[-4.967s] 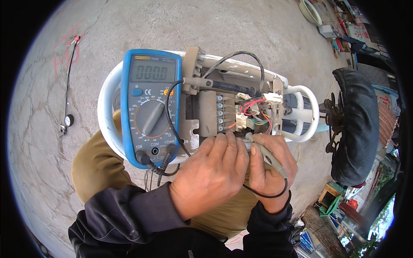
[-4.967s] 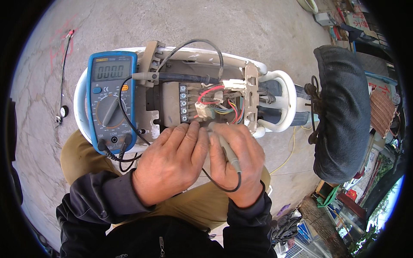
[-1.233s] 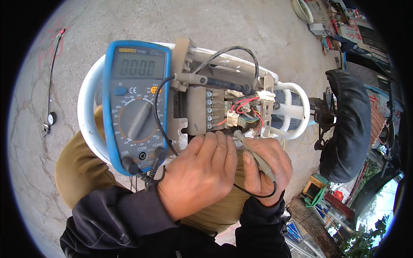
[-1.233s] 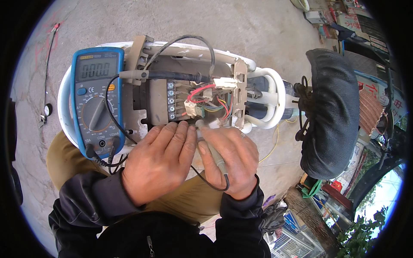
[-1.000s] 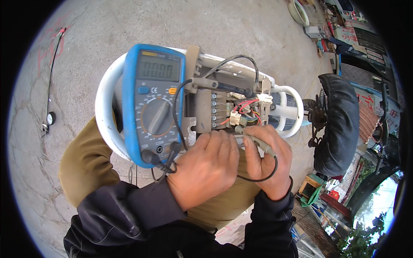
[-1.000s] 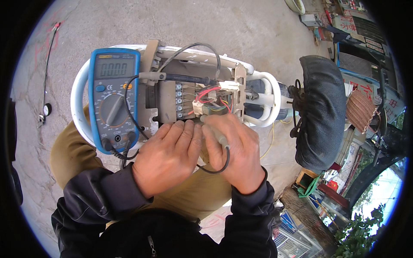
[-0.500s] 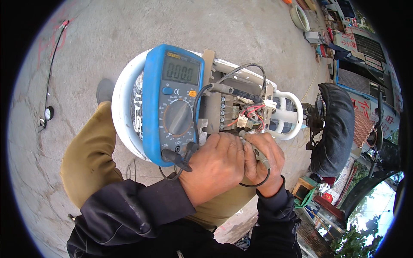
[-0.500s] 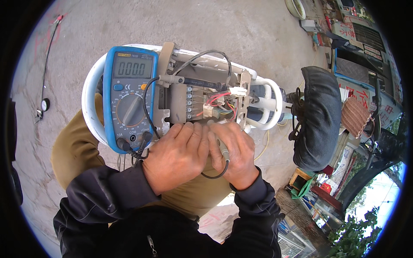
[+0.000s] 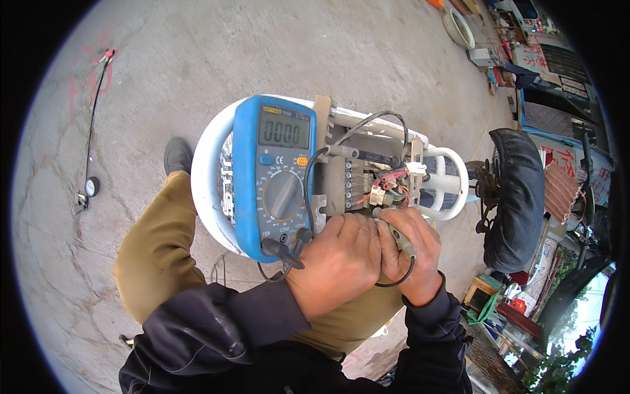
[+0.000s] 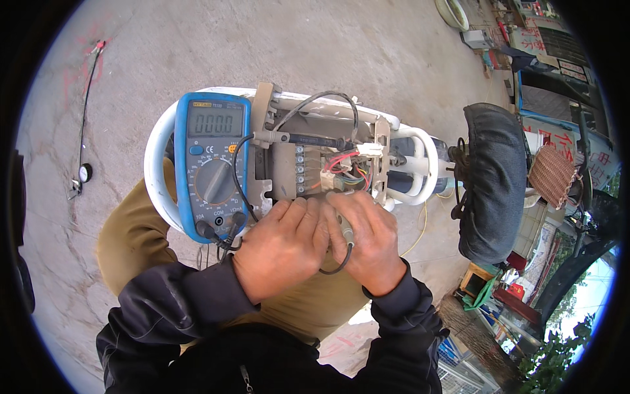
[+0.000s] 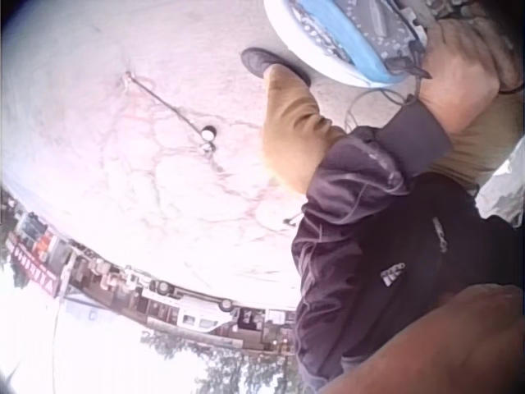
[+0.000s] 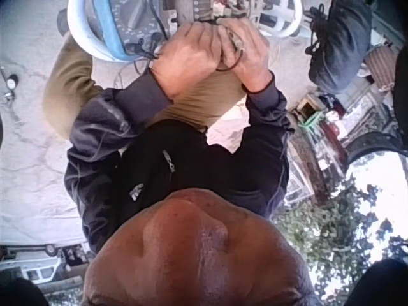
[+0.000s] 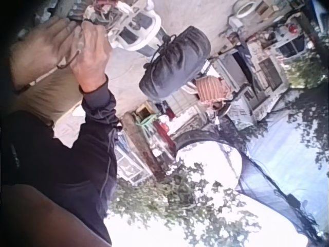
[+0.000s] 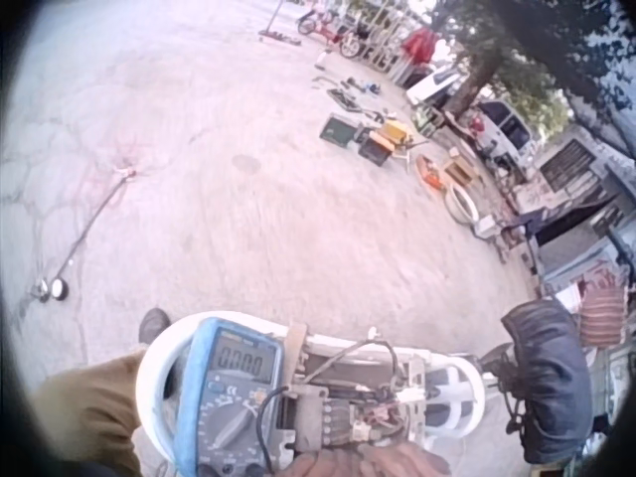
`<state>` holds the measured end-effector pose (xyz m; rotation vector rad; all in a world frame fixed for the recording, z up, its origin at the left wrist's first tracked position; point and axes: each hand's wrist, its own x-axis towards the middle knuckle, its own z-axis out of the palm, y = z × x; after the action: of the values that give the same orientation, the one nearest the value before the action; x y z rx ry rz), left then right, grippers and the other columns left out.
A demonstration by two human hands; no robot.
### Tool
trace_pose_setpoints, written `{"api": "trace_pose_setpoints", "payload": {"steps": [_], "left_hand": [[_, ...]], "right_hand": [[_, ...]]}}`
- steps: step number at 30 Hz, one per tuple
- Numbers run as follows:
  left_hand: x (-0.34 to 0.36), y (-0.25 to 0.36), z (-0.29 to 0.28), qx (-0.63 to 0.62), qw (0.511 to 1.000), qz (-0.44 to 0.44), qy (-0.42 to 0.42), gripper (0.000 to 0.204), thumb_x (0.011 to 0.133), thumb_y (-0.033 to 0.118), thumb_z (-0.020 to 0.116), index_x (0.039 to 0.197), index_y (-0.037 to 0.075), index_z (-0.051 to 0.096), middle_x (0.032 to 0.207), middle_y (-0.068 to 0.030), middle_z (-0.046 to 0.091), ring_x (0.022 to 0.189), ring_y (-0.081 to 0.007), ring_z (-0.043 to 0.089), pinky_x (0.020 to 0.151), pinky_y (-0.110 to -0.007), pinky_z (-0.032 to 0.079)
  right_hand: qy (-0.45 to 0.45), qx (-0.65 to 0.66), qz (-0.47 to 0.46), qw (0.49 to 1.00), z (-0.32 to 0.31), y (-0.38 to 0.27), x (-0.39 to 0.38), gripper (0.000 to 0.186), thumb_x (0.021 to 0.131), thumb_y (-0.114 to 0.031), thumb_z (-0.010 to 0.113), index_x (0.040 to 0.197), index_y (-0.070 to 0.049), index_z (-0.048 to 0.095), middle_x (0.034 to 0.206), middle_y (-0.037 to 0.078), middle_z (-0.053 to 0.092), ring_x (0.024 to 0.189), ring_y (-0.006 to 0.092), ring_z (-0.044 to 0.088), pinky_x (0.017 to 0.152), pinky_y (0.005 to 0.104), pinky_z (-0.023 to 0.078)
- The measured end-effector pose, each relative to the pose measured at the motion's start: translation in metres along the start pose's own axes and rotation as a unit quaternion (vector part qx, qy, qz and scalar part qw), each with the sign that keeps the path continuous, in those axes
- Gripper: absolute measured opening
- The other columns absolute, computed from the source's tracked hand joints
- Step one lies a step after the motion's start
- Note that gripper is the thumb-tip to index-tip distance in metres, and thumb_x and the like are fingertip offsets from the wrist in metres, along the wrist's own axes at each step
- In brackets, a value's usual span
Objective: The person uses a digital multimeter to test continuity and voltage across multiple wires and connectors in a scooter's exposed wiring harness. They probe individual wires and connector pins, observe the multimeter readings, and reposition probes to different points throughout the clip.
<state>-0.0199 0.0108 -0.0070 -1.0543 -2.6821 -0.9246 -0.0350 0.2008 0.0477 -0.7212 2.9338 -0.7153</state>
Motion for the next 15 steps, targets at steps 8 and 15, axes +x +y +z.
{"api": "trace_pose_setpoints", "payload": {"steps": [8,15], "left_hand": [[-0.0003,0.0014,0.0021,0.001,1.0,-0.007,0.003,0.038,0.084,0.015,0.068,0.113,-0.01,0.073,0.119,-0.0241,0.076,0.107,-0.033,0.073,0.101,-0.042,0.057],[-0.001,0.0006,0.001,0.003,1.0,-0.003,-0.003,0.04,0.085,0.015,0.068,0.115,-0.01,0.073,0.121,-0.0242,0.076,0.108,-0.0329,0.073,0.101,-0.042,0.057]], "right_hand": [[0.001,0.016,-0.011,1.0,-0.0001,0.0026,-0.0074,0.046,0.082,0.006,0.081,0.126,0.003,0.07,0.109,0.018,0.072,0.086,0.0379,0.071,0.073,0.0441,0.057],[-0.003,0.007,-0.009,1.0,-0.0018,0.0032,-0.0051,0.046,0.081,0.005,0.082,0.126,0.003,0.07,0.107,0.018,0.072,0.084,0.0376,0.071,0.072,0.043,0.056]]}}
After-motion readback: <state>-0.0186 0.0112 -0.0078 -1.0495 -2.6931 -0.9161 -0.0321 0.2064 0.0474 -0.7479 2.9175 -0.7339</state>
